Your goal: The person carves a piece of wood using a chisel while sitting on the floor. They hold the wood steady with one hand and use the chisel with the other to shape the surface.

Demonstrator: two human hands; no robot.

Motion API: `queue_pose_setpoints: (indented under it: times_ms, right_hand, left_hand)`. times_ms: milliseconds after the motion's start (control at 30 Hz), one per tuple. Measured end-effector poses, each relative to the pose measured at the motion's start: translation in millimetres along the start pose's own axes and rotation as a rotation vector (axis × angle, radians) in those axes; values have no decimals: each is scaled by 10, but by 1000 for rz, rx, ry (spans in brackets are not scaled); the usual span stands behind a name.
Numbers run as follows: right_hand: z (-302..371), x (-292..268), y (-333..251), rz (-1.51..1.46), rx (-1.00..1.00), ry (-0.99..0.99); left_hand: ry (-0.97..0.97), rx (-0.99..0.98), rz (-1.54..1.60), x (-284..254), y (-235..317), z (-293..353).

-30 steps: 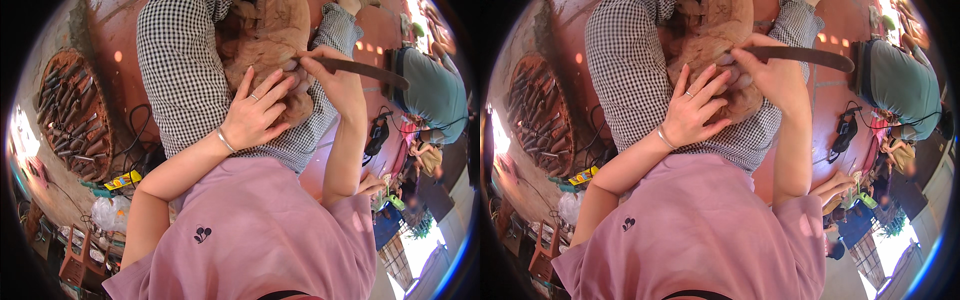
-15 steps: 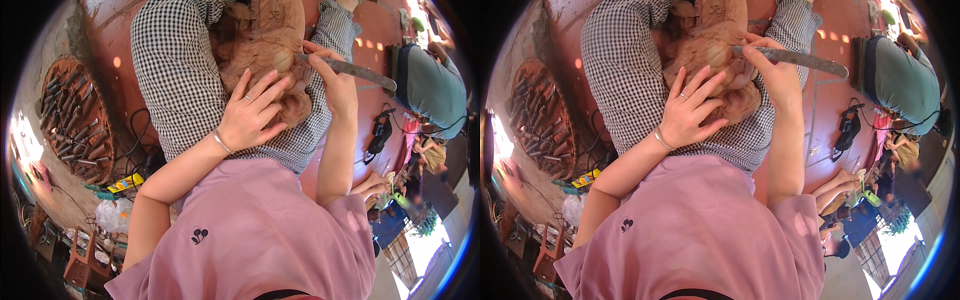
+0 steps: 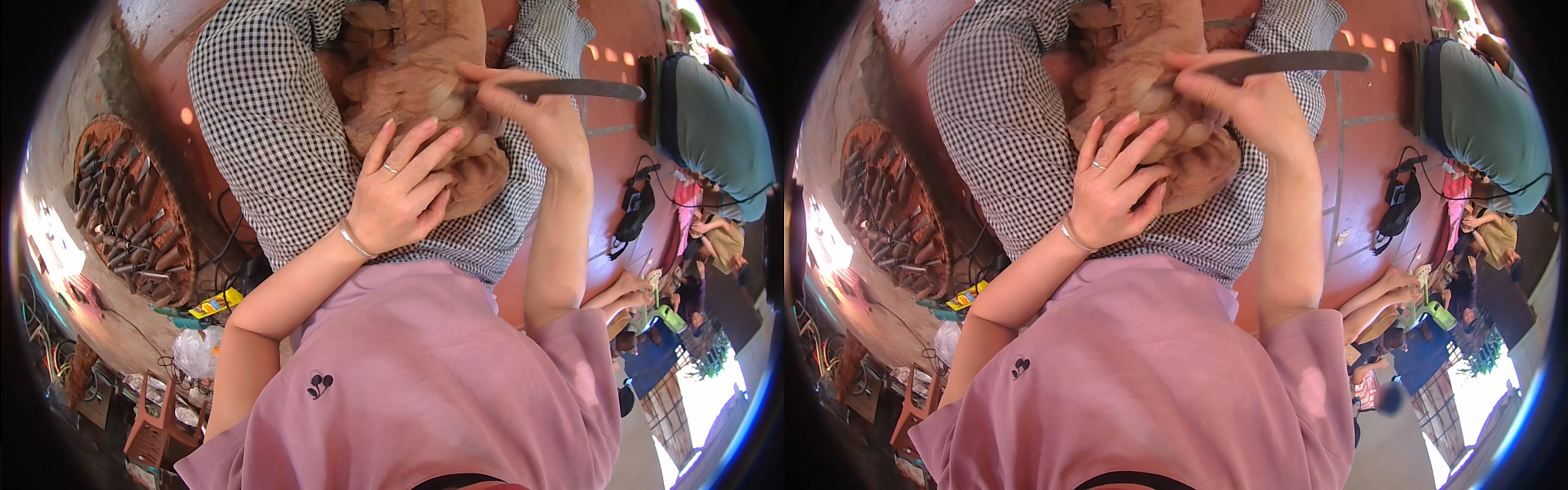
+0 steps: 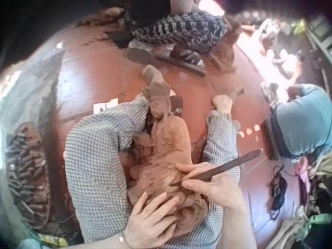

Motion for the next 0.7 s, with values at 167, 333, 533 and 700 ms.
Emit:
queue_pose_setpoints:
  times_ms: [167, 333, 533, 700]
  right_hand:
    - [-33, -27, -49, 19, -16, 0]
    - [-30, 43, -90, 29, -141, -68]
    - [-157, -73, 92, 9, -40, 0]
    - [-106, 38, -29, 25, -242, -39]
  left_hand:
    - [5, -3, -25, 3, -15, -5]
    - [-17, -13, -33, 8, -10, -4]
    - [-13, -8, -48, 11, -12, -3]
    - [-5, -3, -54, 31, -23, 5]
Point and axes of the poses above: each hand's wrist, its own z-axis away from the middle knuckle, its own x-axis out of the palm, y = z × x, the point moved 6 cm from there along -z, towards the middle knuckle, and after that the axes turned 10 degrees about x, right-handed, at the moved point
